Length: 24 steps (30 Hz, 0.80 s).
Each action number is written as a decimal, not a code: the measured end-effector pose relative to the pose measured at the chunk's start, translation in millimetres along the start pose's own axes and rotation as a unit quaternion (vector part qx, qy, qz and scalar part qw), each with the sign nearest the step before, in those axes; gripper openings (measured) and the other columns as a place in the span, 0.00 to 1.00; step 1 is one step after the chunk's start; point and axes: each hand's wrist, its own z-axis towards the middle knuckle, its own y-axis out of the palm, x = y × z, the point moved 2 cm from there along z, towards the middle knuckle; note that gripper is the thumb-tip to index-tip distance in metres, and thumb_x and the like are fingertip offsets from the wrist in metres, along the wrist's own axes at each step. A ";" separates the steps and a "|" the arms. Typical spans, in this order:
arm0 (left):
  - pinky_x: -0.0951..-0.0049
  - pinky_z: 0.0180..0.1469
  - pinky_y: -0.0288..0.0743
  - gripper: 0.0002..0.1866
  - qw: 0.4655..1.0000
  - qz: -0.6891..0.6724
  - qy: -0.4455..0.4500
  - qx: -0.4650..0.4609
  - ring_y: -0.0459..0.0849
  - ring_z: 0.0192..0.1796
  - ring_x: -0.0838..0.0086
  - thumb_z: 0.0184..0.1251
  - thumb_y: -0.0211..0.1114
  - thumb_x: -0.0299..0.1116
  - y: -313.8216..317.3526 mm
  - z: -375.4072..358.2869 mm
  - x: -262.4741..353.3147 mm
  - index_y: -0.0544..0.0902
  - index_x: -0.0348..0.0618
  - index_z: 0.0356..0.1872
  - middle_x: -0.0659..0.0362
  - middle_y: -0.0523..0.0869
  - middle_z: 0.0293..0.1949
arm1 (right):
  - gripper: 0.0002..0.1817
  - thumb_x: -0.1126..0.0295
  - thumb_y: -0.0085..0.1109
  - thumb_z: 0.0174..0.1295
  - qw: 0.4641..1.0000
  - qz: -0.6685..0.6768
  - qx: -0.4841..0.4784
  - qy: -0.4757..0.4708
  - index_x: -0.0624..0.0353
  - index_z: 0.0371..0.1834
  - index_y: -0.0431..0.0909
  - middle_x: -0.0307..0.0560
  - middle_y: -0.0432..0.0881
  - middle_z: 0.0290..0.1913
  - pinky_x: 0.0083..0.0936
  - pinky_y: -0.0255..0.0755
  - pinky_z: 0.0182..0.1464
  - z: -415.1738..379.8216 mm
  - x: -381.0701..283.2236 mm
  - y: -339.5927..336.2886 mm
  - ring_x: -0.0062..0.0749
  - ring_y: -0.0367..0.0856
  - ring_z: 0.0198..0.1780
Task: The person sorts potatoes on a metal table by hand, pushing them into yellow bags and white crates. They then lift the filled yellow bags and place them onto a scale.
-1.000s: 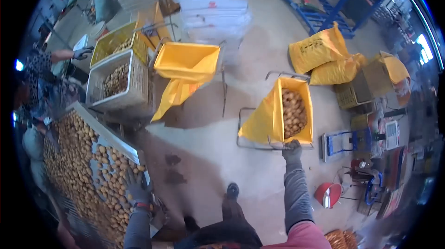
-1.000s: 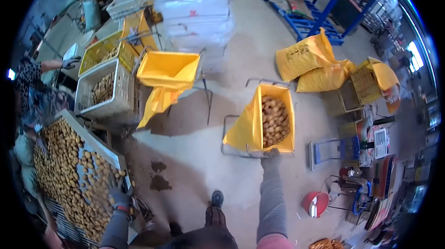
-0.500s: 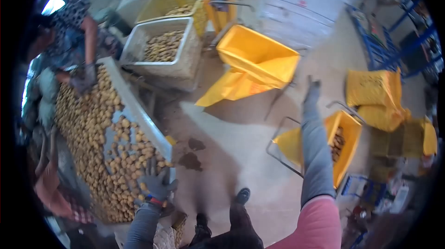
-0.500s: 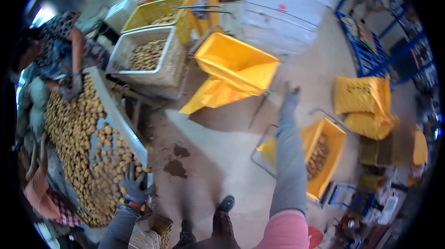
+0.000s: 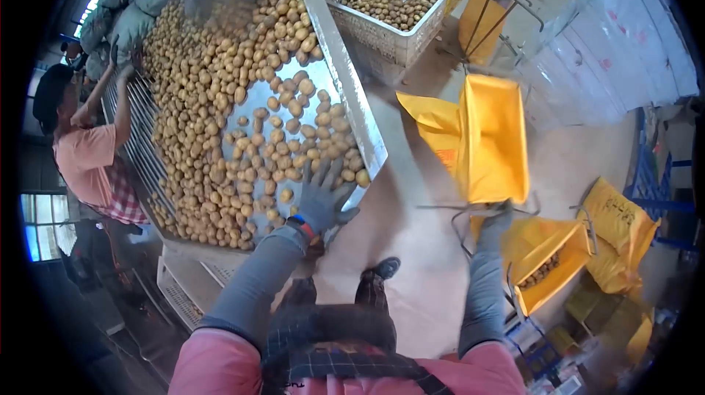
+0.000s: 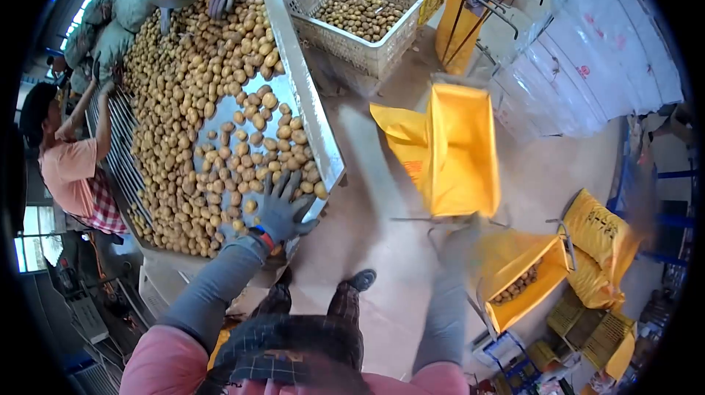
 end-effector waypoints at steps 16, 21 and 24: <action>0.38 0.74 0.51 0.29 0.981 -0.154 0.117 -0.004 0.67 0.71 0.47 0.56 0.74 0.47 -77.0 -107.1 -109.2 0.80 0.57 0.60 0.49 0.70 0.69 | 0.19 0.52 0.43 0.75 0.991 -0.053 0.111 0.045 0.53 0.37 0.77 0.43 0.83 0.35 0.32 0.77 0.42 -371.1 306.1 -61.1 0.37 0.82 0.38; 0.40 0.76 0.46 0.48 0.998 -0.013 -0.024 -0.063 0.54 0.76 0.38 0.48 0.78 0.54 -180.3 -277.6 -298.6 0.68 0.49 0.71 0.38 0.59 0.73 | 0.21 0.53 0.41 0.74 0.976 -0.094 0.120 0.157 0.53 0.60 0.71 0.46 0.77 0.58 0.48 0.72 0.59 -355.4 296.9 -105.4 0.40 0.75 0.61; 0.39 0.78 0.36 0.61 0.983 0.029 -0.095 -0.153 0.40 0.81 0.39 0.46 0.79 0.60 -148.5 -362.0 -348.5 0.54 0.51 0.79 0.36 0.45 0.79 | 0.28 0.47 0.36 0.74 0.939 -0.005 0.158 0.304 0.51 0.66 0.68 0.47 0.73 0.64 0.54 0.67 0.66 -377.1 255.2 -39.6 0.42 0.71 0.67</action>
